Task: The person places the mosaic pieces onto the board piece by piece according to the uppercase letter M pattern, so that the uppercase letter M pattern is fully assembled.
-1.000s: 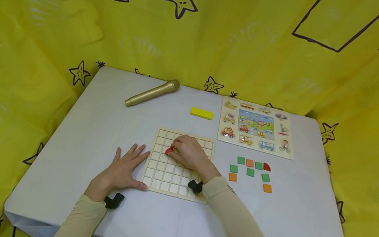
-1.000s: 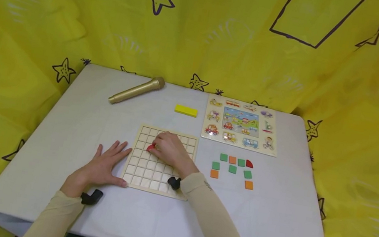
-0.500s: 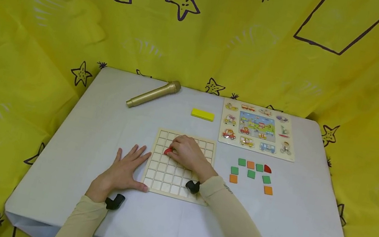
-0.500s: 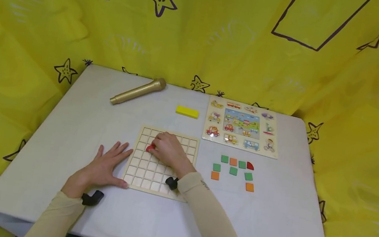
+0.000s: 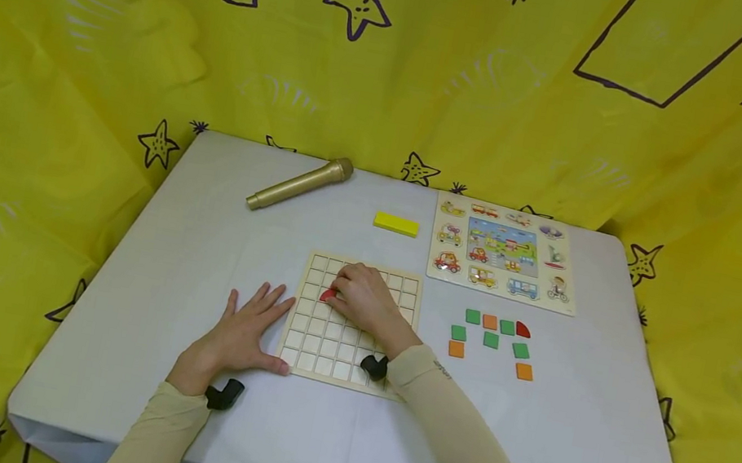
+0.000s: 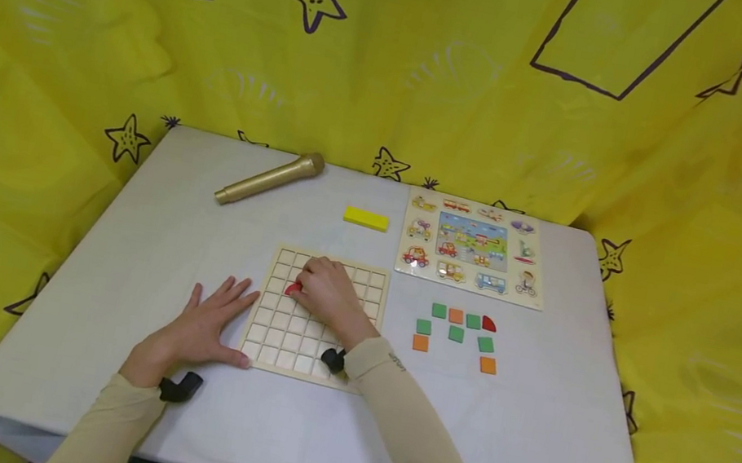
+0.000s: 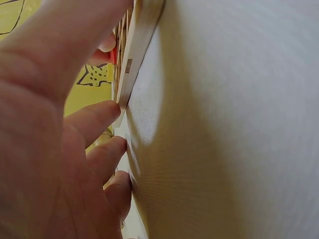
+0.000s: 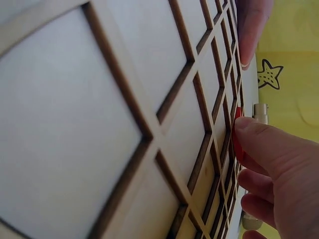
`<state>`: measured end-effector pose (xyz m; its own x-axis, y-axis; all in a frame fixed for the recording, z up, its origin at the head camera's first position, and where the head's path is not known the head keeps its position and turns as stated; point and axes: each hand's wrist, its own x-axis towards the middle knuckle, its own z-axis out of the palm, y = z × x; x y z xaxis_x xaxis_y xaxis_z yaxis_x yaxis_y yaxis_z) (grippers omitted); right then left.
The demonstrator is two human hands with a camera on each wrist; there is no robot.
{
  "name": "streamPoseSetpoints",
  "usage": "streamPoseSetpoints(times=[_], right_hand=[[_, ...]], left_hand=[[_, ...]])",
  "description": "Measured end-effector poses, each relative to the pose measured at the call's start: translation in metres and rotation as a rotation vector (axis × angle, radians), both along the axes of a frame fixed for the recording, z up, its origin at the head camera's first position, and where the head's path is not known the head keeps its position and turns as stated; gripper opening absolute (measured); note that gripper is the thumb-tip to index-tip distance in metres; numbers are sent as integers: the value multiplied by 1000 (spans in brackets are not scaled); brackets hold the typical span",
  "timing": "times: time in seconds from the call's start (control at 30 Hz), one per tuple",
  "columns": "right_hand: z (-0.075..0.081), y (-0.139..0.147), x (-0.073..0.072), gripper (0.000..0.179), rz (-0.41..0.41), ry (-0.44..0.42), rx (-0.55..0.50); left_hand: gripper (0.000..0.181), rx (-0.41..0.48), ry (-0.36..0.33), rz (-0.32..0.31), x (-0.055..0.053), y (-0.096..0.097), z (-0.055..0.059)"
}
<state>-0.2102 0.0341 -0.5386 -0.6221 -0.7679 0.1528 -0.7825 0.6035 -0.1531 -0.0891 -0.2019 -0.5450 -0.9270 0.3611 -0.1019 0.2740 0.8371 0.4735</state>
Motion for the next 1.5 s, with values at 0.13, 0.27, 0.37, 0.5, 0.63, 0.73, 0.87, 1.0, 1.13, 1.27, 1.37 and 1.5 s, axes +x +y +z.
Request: streamPoseSetpoints(times=[0.13,0.27,0.37,0.5,0.63,0.73,0.87,1.0,1.13,1.27,1.37,1.5], right_hand=[[-2,0,1,25,-9,6,-16],[-4,0,2,26,-16,1,-31],[-4,0,3,27,-27,3,-37],[-6,0,4,29,-45,11,-35],[-7,-1,5,30,-64,3,-45],[-8,-1,5,29,-80,-27,-75],[-9,0,7,28,-100,-55,-111],[-9,0,7,27,-104,-50,-112],[-10,0,7,28,-99,-39,-102],[-11,0,7,28,-98,-33,-108],[-11,0,8,28,-98,-31,-111],[-11,-1,8,29,-110,-33,-96]], left_hand=[[116,-4,-3,-1,0,0,-1],[117,-3,-7,1,-1,0,-2],[117,-5,-10,2,-1,0,-2],[117,-7,-17,5,-1,0,-2],[117,-5,-15,6,-1,0,-1],[117,-2,-15,5,-1,0,-1],[117,-4,-15,5,-2,0,-2],[117,-2,-11,4,-2,0,-3],[116,0,-6,5,-1,1,-2],[116,-4,-10,5,-1,1,-2],[116,-7,-13,7,-1,1,-3],[116,-10,-11,8,-1,1,-3]])
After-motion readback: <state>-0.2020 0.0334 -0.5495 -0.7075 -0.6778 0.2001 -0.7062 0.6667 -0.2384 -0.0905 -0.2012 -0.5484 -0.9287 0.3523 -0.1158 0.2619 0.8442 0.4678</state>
